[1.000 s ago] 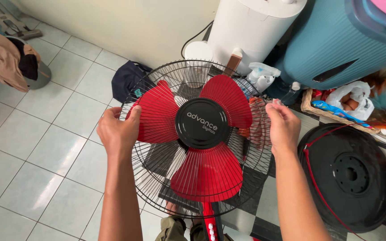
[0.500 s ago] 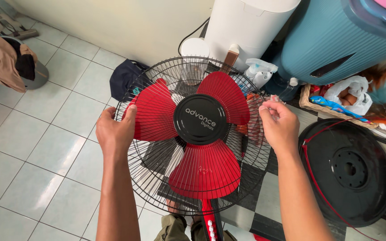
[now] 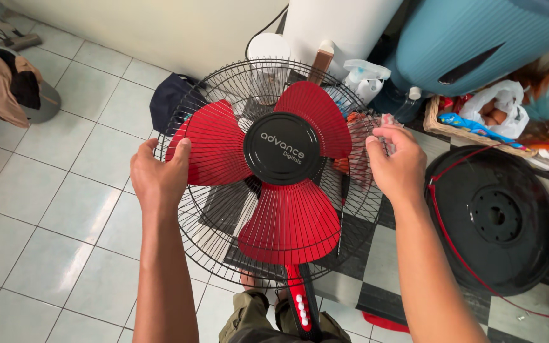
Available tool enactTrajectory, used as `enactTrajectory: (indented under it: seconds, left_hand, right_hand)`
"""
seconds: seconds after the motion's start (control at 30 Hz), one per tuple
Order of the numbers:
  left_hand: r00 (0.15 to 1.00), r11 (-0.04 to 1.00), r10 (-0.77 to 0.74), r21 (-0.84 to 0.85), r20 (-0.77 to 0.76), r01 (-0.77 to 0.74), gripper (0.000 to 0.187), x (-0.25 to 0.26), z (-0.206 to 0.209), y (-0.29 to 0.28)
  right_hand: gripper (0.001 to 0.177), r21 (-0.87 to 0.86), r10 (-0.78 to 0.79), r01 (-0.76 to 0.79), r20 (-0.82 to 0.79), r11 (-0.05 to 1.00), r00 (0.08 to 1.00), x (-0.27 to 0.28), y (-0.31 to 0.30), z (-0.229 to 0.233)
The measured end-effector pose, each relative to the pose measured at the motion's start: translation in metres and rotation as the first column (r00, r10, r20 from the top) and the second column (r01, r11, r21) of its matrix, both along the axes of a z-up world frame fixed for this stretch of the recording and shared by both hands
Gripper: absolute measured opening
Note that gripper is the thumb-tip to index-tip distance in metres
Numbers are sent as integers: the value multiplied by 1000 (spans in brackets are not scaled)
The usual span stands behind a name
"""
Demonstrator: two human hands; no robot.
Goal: The person assembles a standing fan by attaching the front cage, mounting the red fan blades onto the motor hub, securing them with a nut, and then attaching the rear cage. The task is completed with the fan fully assembled.
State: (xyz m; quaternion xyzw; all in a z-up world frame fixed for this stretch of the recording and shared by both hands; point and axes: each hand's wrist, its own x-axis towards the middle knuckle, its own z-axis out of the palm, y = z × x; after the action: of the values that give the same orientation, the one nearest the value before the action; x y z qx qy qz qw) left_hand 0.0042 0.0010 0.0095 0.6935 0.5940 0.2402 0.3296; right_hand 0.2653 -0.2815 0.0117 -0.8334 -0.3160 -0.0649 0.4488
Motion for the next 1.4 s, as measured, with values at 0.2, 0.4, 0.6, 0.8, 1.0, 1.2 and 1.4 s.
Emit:
enactTrajectory:
  seconds: [0.2,0.4,0.6,0.8,1.0,1.2,1.4]
  left_hand:
    - [1000,994,-23,111,16,21,70,2,6,-8]
    - [997,975,-70,211,26,63,67,11,13,-10]
    - [960,903,-221,409,171,135,56,31,51,-49]
    - [704,739,-618,564,350,368,36,65,95,-151]
    - [380,621,-757,404,531,672,27,98,90,-283]
    - [458,486,-728,-88,511,870,23,165,-23,-387]
    - [592,637,-613,-116,524,762,15,275,-145,-430]
  right_hand:
    - [21,-51,-104,98,-130,994,986,-7,0,7]
    - [25,-106,-122,116,-51,988,991,-12,-2,10]
    - [25,9,-188,189,-86,982,978,-20,-17,10]
    - [16,112,-298,291,57,950,953,-30,-81,-21]
    - [20,-80,-514,519,-327,851,793,-25,-181,-69]
    - [25,19,-493,702,-698,712,519,-12,-304,-129]
    - [46,-207,-360,720,-931,663,64,-11,-409,-162]
